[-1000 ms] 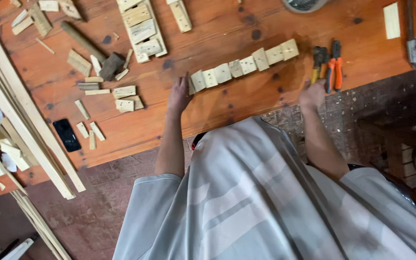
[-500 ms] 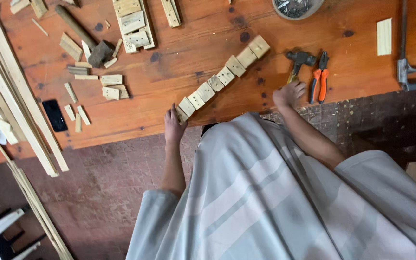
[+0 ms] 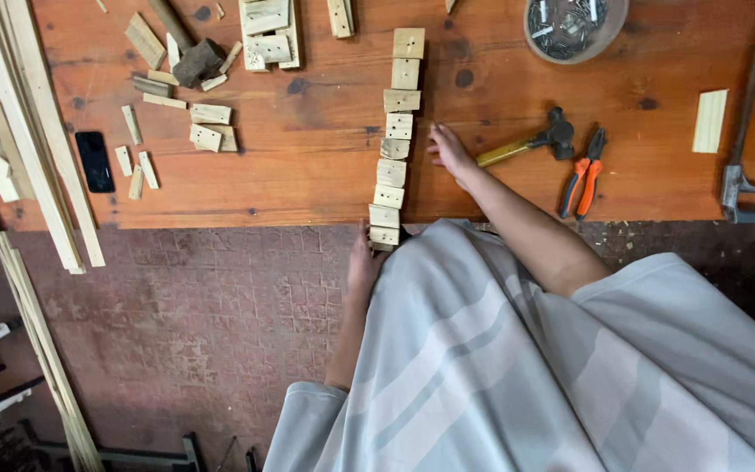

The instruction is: The person hammers nails into small wooden blocks arranged on a workbench and then uses a saw on a piece of wood.

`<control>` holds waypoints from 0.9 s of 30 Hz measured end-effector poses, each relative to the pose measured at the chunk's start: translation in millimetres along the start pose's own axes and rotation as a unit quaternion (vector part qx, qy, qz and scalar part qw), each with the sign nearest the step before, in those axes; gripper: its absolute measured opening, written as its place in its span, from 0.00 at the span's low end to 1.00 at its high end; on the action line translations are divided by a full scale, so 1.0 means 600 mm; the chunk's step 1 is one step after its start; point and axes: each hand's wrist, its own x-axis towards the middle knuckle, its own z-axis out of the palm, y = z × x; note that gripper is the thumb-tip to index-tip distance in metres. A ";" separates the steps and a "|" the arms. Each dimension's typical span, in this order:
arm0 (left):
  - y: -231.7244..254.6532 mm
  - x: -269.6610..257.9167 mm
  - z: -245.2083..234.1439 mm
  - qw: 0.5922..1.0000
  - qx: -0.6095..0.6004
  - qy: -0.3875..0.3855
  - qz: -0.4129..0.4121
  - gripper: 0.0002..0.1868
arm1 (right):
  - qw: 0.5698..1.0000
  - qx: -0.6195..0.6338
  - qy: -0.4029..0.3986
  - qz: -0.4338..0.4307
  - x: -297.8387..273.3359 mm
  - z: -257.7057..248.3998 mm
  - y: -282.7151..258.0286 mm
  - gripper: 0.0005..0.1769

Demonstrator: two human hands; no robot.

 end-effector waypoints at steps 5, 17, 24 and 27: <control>-0.065 0.023 0.056 0.991 0.127 -0.033 0.003 0.59 | 0.985 -0.164 -0.030 -0.033 0.007 0.013 -0.004 0.43; 0.050 0.216 0.037 0.984 0.161 -0.038 0.066 0.68 | 0.721 -0.616 0.132 -0.288 -0.126 -0.145 0.006 0.13; 0.131 0.370 0.031 0.987 0.121 -0.030 0.105 0.63 | 0.936 -0.292 0.021 -0.194 -0.033 -0.019 0.001 0.35; 0.140 0.422 0.033 0.987 0.109 -0.030 0.112 0.62 | 0.962 -0.236 0.005 -0.140 0.014 0.036 -0.039 0.40</control>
